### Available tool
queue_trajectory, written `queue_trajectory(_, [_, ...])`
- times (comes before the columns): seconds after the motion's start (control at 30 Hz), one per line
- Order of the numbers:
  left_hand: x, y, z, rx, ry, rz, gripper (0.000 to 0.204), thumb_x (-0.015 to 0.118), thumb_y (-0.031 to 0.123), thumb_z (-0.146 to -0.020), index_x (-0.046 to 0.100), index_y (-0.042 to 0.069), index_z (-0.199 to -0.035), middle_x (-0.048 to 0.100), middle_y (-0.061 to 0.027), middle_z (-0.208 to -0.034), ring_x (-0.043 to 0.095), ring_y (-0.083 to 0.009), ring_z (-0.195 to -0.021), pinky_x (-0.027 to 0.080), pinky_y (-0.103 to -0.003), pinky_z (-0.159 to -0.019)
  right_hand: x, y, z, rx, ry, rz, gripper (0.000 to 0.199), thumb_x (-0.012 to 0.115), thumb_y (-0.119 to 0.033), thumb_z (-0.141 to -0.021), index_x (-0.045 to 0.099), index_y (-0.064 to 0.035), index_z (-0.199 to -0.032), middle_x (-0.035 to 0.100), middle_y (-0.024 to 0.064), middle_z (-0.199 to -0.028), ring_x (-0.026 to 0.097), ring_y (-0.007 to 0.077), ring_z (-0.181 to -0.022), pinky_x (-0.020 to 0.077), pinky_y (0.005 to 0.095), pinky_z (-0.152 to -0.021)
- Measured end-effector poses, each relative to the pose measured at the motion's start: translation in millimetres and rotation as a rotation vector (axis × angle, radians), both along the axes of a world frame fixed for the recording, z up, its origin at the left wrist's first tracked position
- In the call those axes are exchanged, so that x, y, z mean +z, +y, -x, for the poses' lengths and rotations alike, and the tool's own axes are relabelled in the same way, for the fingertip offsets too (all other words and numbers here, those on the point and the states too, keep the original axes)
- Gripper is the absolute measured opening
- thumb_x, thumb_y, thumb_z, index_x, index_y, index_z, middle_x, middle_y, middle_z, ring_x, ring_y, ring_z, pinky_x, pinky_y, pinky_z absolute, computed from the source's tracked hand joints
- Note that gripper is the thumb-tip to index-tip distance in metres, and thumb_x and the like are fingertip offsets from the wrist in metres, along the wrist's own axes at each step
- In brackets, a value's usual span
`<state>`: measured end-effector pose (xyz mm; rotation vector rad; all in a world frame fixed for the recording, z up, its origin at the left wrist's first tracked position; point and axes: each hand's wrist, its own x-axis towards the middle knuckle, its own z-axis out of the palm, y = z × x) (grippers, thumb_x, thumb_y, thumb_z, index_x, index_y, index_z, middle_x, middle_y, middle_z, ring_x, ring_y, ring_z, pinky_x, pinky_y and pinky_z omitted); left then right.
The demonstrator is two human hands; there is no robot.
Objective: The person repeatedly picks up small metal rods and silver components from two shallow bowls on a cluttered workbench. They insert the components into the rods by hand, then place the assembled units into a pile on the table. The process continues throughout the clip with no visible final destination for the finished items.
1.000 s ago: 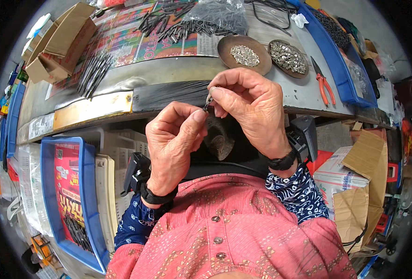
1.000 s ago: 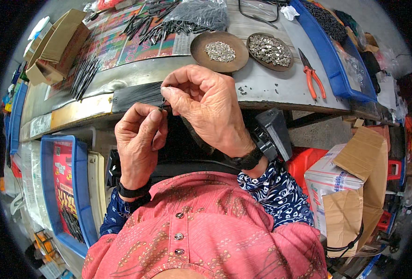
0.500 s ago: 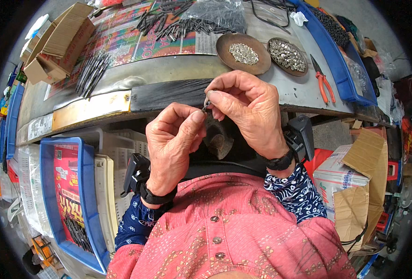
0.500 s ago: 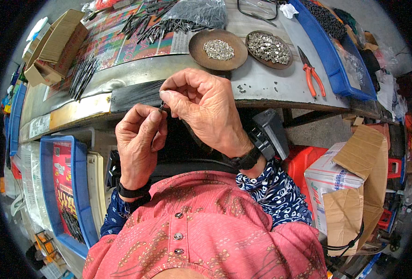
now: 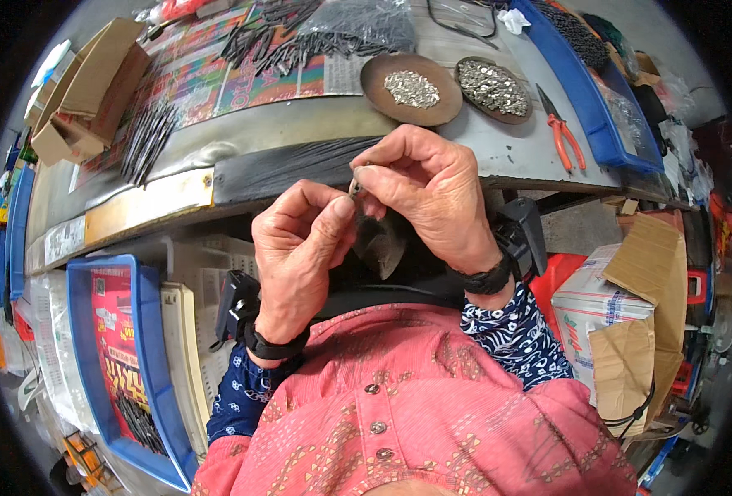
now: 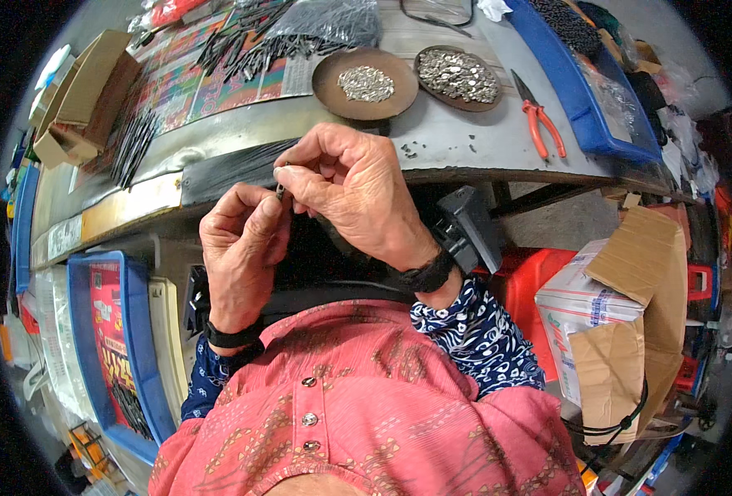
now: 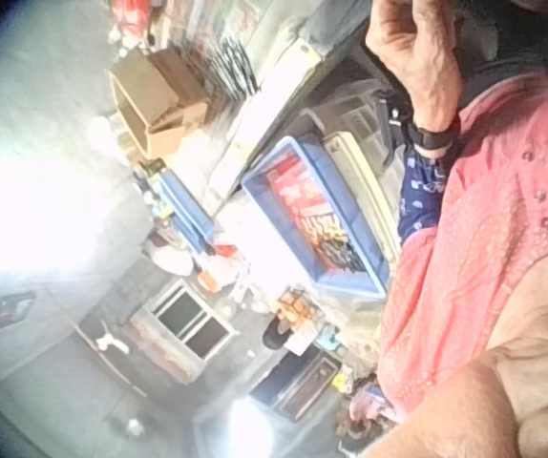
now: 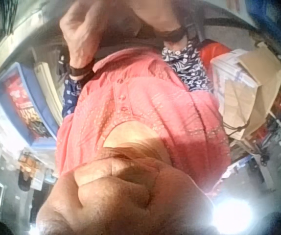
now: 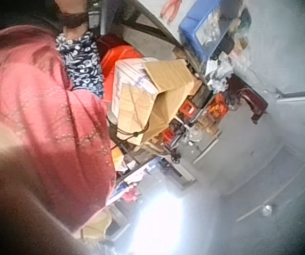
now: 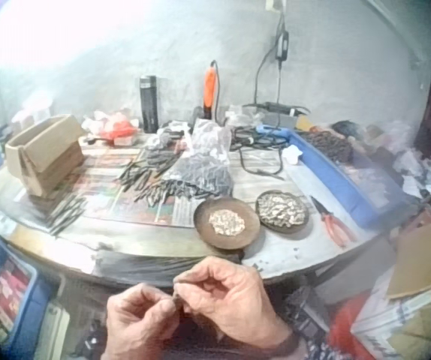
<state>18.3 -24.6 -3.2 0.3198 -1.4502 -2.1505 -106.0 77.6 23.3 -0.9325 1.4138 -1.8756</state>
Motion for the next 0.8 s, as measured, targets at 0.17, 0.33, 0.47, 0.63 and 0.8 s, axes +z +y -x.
queue_trajectory(0.17, [9,-3,5,0.007,-0.038,0.138,0.010,0.062,0.009,-0.092,0.062,-0.001,-0.091,0.059,-0.0013,-0.070,0.048,-0.0038,-0.054,0.036,-0.017,-0.047,6,19,14,-0.165,0.257,-0.053,0.018,0.068,-0.004,-0.086,0.064,0.0021,-0.103,0.065,0.0027,-0.084,0.060,0.0069,-0.072,0.0495,0.0199,-0.065])
queue_trajectory(0.33, [11,-11,12,0.024,-0.012,0.246,0.012,0.062,0.012,-0.093,0.061,0.000,-0.093,0.064,-0.0040,-0.075,0.056,-0.0062,-0.057,0.042,-0.017,-0.051,4,56,65,-0.668,0.803,-0.319,0.018,0.069,-0.010,-0.081,0.066,0.0013,-0.094,0.067,0.0115,-0.086,0.063,0.0203,-0.074,0.0502,0.0303,-0.067])
queue_trajectory(0.47, [11,-17,20,0.050,0.009,0.263,0.011,0.059,0.010,-0.094,0.060,-0.001,-0.094,0.065,-0.0062,-0.083,0.059,-0.0093,-0.066,0.047,-0.021,-0.061,-7,96,115,-1.009,1.292,-0.633,0.022,0.069,-0.018,-0.080,0.064,-0.0017,-0.094,0.061,0.0129,-0.093,0.056,0.0302,-0.091,0.0443,0.0415,-0.079])
queue_trajectory(0.63, [10,-23,37,0.068,0.091,0.303,0.010,0.058,0.008,-0.095,0.059,-0.002,-0.097,0.066,-0.0091,-0.090,0.062,-0.0127,-0.072,0.050,-0.025,-0.069,-29,130,150,-1.106,1.376,-0.941,0.042,0.071,-0.029,-0.081,0.057,-0.0041,-0.112,0.060,0.0147,-0.102,0.056,0.0340,-0.099,0.0458,0.0473,-0.079])
queue_trajectory(0.8, [1,-22,54,0.127,0.172,0.284,0.009,0.056,0.004,-0.094,0.059,-0.003,-0.100,0.066,-0.0103,-0.093,0.063,-0.0145,-0.076,0.050,-0.025,-0.073,-46,133,162,-1.090,1.358,-0.998,0.036,0.066,-0.025,-0.085,0.057,-0.0023,-0.111,0.062,0.0199,-0.097,0.059,0.0370,-0.090,0.0460,0.0488,-0.077])
